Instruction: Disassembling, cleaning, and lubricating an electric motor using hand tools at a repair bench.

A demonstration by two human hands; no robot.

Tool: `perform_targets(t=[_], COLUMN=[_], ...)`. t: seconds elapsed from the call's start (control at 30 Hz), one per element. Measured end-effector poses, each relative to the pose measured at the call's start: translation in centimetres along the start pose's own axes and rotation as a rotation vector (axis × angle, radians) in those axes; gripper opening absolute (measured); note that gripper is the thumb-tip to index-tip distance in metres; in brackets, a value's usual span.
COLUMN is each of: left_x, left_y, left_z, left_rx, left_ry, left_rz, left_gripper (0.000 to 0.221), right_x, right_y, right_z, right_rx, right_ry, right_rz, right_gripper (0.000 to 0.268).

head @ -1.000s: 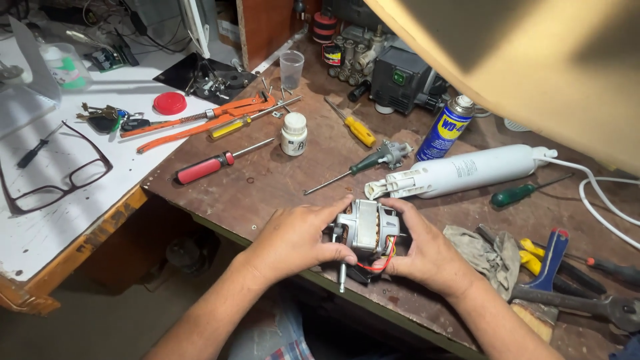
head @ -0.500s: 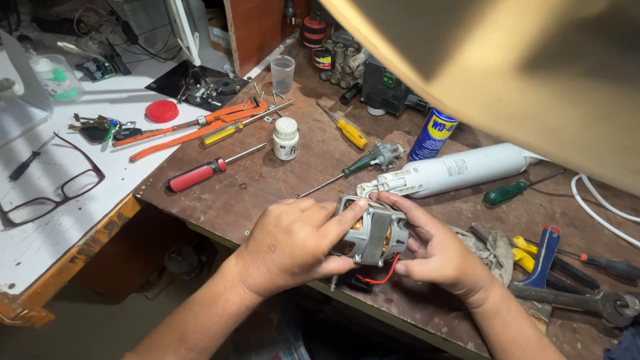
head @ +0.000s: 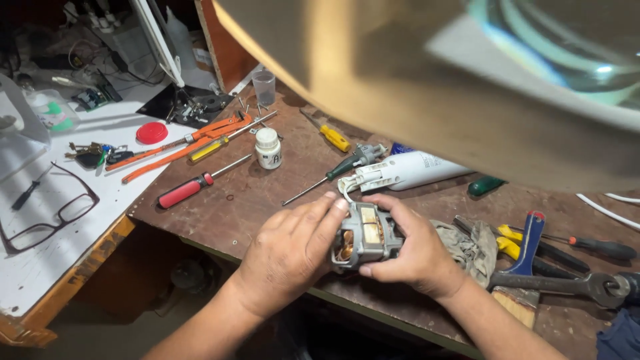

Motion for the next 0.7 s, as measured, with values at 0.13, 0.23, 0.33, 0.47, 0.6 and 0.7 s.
perform_targets(t=[0.13,0.23,0.33,0.47,0.6,0.7], left_x=[-0.8,0.3,1.0,1.3,0.4,-0.2], left_y=[0.6,2.1,3.0,3.1,2.9,3.3], left_z=[-2.8,-2.8,-4.3,-3.7,-4.1,-3.6], left_rx=[0.079,-0.205,-0.605,-0.66,-0.502,-0.531], left_ry=[0.264,0.444,0.726,0.686,0.627,0.598], left_rz=[0.14,0.117,0.168,0.256,0.244,0.279], left_gripper=[0.1,0.156,0.167,0.115,0.113,0.102], right_x=[-1.0,-1.4,-1.4,-2.0,-1.4,-1.5], right_y=[1.7,2.2,2.4,3.5,2.6,2.9], right_z=[-0.6,-1.3,-1.7,-2.3,-2.3,-1.9], right_rx=[-0.144,-0.218,-0.26,-0.41,-0.383,-0.45], right_ry=[-0.046,-0.061,-0.092,-0.125,0.093,0.12], right_rz=[0.137,0.214,0.256,0.459,0.429,0.448], right_gripper=[0.113,0.109,0.112,0.118,0.141,0.13])
Point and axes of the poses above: each hand's wrist, its own x-axis towards the middle knuckle, its own z-axis out of the back of the hand, y = z × x, the point moved 8 cm from there along x, towards the middle knuckle, and after that the axes turned 12 degrees about y, right-handed, at the moved point
